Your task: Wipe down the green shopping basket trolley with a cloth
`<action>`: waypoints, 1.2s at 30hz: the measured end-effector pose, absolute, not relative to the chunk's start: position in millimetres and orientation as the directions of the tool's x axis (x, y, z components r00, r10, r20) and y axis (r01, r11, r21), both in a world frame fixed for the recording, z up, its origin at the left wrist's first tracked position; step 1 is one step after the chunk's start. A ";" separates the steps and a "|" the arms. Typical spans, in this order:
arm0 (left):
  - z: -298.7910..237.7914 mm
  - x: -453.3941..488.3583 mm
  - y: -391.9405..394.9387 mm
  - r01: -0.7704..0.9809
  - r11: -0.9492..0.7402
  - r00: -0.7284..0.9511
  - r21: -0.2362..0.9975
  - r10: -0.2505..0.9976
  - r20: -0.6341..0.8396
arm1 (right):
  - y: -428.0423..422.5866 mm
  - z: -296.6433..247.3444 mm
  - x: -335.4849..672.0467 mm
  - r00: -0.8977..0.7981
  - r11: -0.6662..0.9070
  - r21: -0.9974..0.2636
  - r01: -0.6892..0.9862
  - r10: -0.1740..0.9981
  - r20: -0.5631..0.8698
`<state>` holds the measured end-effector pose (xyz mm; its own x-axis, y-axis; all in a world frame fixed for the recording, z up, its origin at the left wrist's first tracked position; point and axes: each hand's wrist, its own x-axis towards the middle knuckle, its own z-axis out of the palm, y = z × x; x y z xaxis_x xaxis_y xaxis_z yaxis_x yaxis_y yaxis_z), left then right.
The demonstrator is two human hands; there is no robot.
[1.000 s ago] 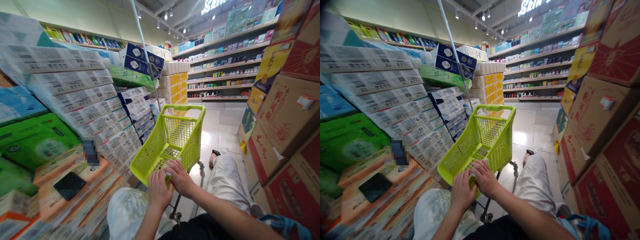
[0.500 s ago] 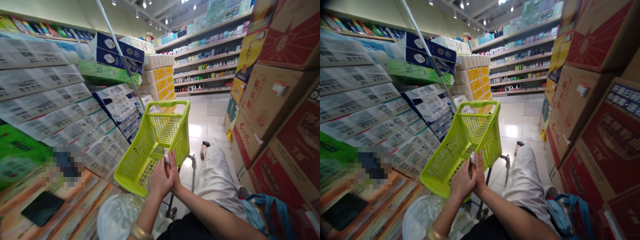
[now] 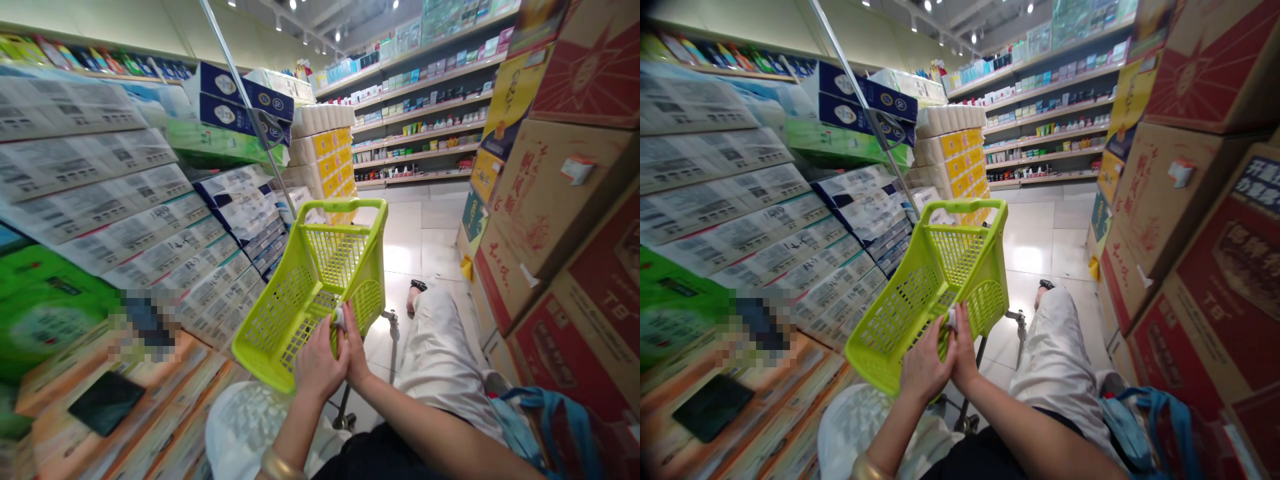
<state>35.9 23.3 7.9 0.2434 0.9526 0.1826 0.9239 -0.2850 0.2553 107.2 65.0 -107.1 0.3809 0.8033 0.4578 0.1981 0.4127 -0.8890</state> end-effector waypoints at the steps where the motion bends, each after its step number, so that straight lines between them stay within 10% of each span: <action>1: 8.1 35.1 23.0 0.922 -0.290 0.248 0.256 0.951 0.182 | 70.8 -105.3 111.6 0.405 0.408 -0.894 0.182 0.798 0.447; 22: 7.6 34.4 22.4 0.925 -0.304 0.278 0.230 0.951 0.139 | 105.6 -70.6 147.2 0.522 0.376 -0.895 0.241 0.727 0.446; 29: 9.5 30.6 29.0 0.912 -0.349 0.313 0.215 0.932 0.185 | 71.7 -67.4 144.2 0.045 0.660 -0.569 0.491 0.633 0.773; 36: 6.6 8.1 40.8 0.901 -0.377 0.337 0.215 0.920 0.203 | 104.5 -40.4 195.4 -0.267 0.712 -0.307 0.631 0.571 0.776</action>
